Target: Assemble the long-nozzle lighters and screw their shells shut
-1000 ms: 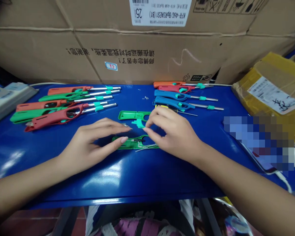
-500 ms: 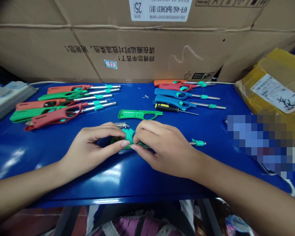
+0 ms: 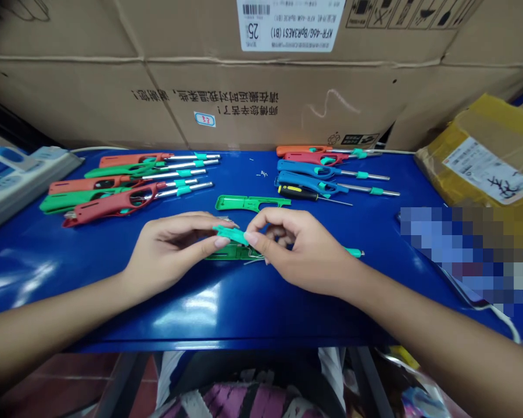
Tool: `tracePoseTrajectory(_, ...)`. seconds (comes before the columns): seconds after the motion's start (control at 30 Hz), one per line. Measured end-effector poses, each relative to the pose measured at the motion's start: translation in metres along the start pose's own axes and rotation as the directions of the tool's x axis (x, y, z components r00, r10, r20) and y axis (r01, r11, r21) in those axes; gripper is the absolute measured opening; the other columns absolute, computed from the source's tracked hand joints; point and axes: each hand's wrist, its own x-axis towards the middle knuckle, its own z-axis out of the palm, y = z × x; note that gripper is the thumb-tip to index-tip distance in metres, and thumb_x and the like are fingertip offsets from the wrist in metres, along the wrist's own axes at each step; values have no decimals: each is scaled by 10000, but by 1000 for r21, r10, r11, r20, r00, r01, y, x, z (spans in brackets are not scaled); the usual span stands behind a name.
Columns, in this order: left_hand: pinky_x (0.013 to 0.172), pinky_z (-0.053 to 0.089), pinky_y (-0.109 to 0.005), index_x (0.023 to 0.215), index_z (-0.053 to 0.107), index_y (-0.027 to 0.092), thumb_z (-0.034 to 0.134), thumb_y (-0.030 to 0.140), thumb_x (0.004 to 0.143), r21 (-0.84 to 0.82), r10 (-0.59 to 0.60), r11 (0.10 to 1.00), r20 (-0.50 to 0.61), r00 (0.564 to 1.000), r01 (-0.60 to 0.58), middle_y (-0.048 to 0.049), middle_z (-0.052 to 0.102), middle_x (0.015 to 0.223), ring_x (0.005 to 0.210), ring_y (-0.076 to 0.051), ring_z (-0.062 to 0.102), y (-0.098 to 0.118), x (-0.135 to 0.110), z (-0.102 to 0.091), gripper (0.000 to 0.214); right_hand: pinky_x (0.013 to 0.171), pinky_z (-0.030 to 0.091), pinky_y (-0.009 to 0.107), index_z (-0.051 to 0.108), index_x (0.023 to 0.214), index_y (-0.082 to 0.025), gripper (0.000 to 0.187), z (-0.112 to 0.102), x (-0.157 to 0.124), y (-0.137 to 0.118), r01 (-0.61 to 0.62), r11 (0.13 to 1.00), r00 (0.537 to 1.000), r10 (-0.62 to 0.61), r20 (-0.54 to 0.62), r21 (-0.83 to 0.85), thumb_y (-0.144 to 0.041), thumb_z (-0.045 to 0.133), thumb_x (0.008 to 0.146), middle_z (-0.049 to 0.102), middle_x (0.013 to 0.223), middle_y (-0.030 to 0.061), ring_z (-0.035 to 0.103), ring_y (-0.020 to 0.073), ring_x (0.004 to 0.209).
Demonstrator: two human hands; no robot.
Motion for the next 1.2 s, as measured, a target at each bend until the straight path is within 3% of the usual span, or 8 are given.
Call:
tracePoseTrajectory(0.13,677,572,-163,837,774,174,824,245,801,-58,-153,987,-76,985,149,8,770,814,711,-98,694,13,2,5,95,613,471,266,672,942,-184,138,-11,-7,-16,177,866,963,-250,-98,-467,-296,594,962,685,926,33,607,128,708)
tracePoseTrajectory(0.23,637,538,-157,818,765,166,828,301,800,-118,-284,954,-71,956,275,8,756,787,676,-89,666,24,4,9,151,678,462,314,674,1065,-160,243,-19,-14,-27,259,548,882,-470,-36,-796,-370,602,967,717,1058,80,673,202,872)
tracePoseTrajectory(0.3,636,521,-158,808,763,165,818,324,813,-155,-339,932,-42,940,329,6,751,777,683,-89,657,29,6,12,168,663,437,334,677,1061,-153,279,-21,-18,-30,265,353,857,-513,51,-898,-399,573,985,730,1049,88,688,240,918)
tracePoseTrajectory(0.4,644,504,-162,797,762,168,809,331,822,-175,-362,919,-16,932,353,8,746,772,694,-90,646,33,7,15,172,620,409,342,686,982,-160,259,-19,-20,-28,260,253,869,-483,112,-932,-375,542,1002,733,968,69,693,231,841)
tracePoseTrajectory(0.5,645,495,-170,797,760,170,807,336,823,-148,-367,921,-11,930,361,9,740,776,694,-92,638,30,7,15,175,610,406,339,697,954,-176,243,-15,-17,-19,264,295,880,-463,105,-918,-306,504,1025,734,933,41,691,202,790)
tracePoseTrajectory(0.77,717,557,-233,1131,752,189,808,311,826,-13,-261,965,41,964,262,-23,780,910,811,-149,708,10,6,6,333,730,487,286,693,966,-194,116,-17,-2,18,276,730,925,-378,-34,-625,-215,581,986,725,947,25,676,161,866)
tracePoseTrajectory(1.0,837,544,-265,1077,763,207,776,192,869,345,173,916,120,978,-205,-15,786,975,891,-145,685,-1,2,-1,209,798,502,335,684,1008,-194,202,-20,0,22,280,704,956,-264,126,-652,-222,484,1018,731,1000,61,664,202,948)
tracePoseTrajectory(1.2,873,534,-304,1076,716,169,775,211,873,449,219,843,216,952,-296,-43,763,981,931,-170,671,-5,0,0,216,797,472,331,677,964,-191,215,-27,1,21,318,699,948,-249,198,-640,-194,468,1015,720,1002,49,643,193,940)
